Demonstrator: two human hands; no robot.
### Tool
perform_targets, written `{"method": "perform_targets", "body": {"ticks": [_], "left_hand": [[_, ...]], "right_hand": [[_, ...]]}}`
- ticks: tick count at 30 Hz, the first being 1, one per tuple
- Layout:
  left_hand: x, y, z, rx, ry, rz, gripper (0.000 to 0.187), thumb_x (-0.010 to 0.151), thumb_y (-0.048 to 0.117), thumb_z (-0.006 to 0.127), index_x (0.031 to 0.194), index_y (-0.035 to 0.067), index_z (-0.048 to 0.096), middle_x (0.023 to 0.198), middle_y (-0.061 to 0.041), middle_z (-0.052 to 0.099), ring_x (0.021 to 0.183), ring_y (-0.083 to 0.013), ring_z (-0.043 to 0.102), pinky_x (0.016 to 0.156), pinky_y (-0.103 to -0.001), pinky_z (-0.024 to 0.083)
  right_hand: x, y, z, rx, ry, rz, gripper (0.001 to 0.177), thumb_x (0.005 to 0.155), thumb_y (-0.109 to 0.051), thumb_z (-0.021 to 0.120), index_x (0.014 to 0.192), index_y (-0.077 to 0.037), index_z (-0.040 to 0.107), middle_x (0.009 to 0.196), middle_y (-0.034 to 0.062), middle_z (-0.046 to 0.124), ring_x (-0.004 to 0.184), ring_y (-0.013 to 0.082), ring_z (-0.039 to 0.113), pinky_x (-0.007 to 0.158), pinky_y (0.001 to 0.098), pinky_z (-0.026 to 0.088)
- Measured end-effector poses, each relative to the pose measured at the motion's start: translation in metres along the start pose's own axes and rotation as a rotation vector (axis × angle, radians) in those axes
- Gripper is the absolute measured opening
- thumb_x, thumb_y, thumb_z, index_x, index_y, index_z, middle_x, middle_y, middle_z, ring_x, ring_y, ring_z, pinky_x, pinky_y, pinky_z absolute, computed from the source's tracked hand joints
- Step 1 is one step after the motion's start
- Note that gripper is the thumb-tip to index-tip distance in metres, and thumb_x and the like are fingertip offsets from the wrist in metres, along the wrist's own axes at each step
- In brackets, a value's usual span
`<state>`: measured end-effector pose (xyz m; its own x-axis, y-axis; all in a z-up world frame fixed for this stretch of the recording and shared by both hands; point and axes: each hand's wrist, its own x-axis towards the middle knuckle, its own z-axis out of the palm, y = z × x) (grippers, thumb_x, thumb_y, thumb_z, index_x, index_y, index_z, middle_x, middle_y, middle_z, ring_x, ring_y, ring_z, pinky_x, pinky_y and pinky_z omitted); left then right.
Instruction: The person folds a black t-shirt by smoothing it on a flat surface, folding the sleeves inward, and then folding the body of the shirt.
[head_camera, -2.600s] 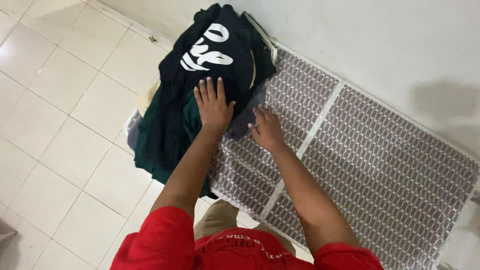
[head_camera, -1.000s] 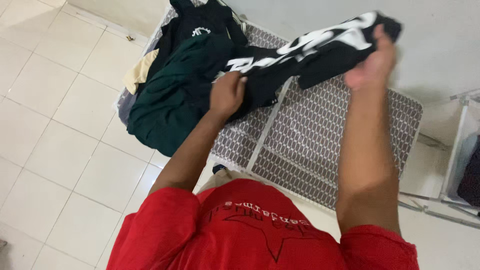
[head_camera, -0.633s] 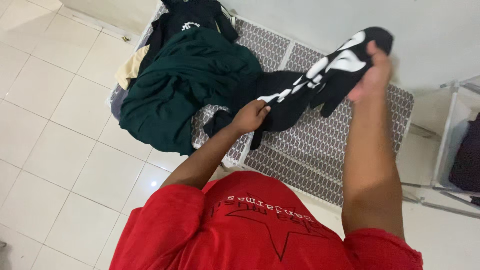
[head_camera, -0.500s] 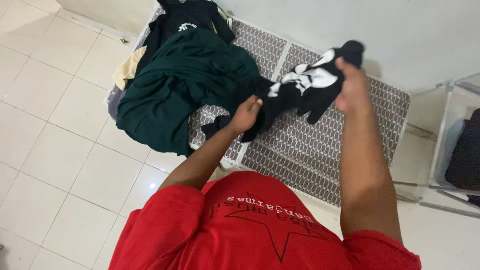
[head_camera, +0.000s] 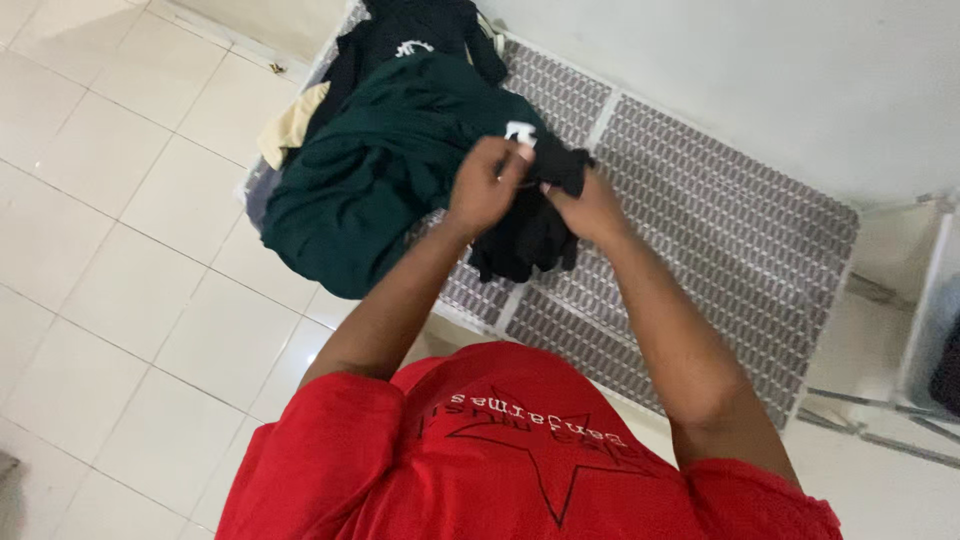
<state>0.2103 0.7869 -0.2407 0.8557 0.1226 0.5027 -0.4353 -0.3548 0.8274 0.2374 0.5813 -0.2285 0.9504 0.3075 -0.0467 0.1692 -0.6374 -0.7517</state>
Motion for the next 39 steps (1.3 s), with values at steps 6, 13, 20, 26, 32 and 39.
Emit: {"method": "perform_targets", "body": {"ticks": [6, 13, 20, 26, 32, 39], "left_hand": [[0.056, -0.115, -0.116, 0.500, -0.028, -0.307, 0.051, 0.091, 0.037, 0.076, 0.127, 0.004, 0.061, 0.125, -0.023, 0.059, 0.113, -0.0406, 0.058, 0.092, -0.049, 0.048], [0.088, -0.241, -0.184, 0.716, -0.214, -0.503, 0.082, 0.086, 0.051, 0.076, 0.148, 0.008, 0.045, 0.149, -0.025, 0.045, 0.139, -0.0439, 0.042, 0.111, -0.058, 0.036], [0.102, -0.301, -0.218, 0.714, -0.321, -0.769, 0.107, 0.084, 0.070, 0.069, 0.159, 0.007, 0.027, 0.163, -0.023, 0.030, 0.150, -0.0446, 0.028, 0.119, -0.059, 0.025], [0.121, -0.321, -0.223, 0.744, -0.477, -0.788, 0.121, 0.078, 0.077, 0.070, 0.162, 0.007, 0.017, 0.166, -0.022, 0.024, 0.153, -0.0423, 0.021, 0.123, -0.056, 0.017], [0.143, -0.326, -0.221, 0.702, -0.514, -0.845, 0.123, 0.074, 0.077, 0.072, 0.160, 0.005, 0.021, 0.156, -0.021, 0.041, 0.146, -0.0383, 0.036, 0.122, -0.058, 0.019], [0.143, -0.338, -0.208, 0.542, -0.312, -0.468, 0.063, 0.084, 0.042, 0.072, 0.130, -0.001, 0.067, 0.107, -0.031, 0.070, 0.103, -0.0478, 0.068, 0.092, -0.052, 0.052]], "right_hand": [[0.085, -0.065, 0.059, 0.590, 0.281, 0.145, 0.052, 0.085, -0.029, 0.081, 0.124, 0.001, 0.066, 0.119, 0.0164, 0.074, 0.108, 0.0277, 0.073, 0.094, 0.0363, 0.058], [0.156, -0.094, 0.141, -0.039, 0.110, 0.325, 0.099, 0.085, -0.049, 0.087, 0.146, 0.010, 0.036, 0.141, 0.0299, 0.053, 0.130, 0.0376, 0.054, 0.106, 0.0439, 0.047], [0.157, -0.124, 0.172, -0.202, -0.074, 0.518, 0.126, 0.078, -0.056, 0.081, 0.163, -0.002, 0.006, 0.163, 0.0307, 0.023, 0.144, 0.0451, 0.040, 0.113, 0.0504, 0.042], [0.151, -0.097, 0.185, 0.251, 0.257, 0.774, 0.132, 0.073, -0.063, 0.083, 0.160, 0.002, 0.009, 0.162, 0.0297, 0.028, 0.149, 0.0422, 0.038, 0.120, 0.0474, 0.039], [0.152, -0.046, 0.212, 0.756, 0.312, 1.153, 0.126, 0.082, -0.058, 0.079, 0.161, 0.007, 0.005, 0.160, 0.0357, 0.028, 0.144, 0.0488, 0.037, 0.114, 0.0592, 0.035], [0.178, -0.058, 0.219, 0.953, 0.355, 0.769, 0.080, 0.083, -0.013, 0.073, 0.151, 0.009, 0.037, 0.143, 0.0299, 0.055, 0.131, 0.0408, 0.060, 0.108, 0.0485, 0.054]]}}
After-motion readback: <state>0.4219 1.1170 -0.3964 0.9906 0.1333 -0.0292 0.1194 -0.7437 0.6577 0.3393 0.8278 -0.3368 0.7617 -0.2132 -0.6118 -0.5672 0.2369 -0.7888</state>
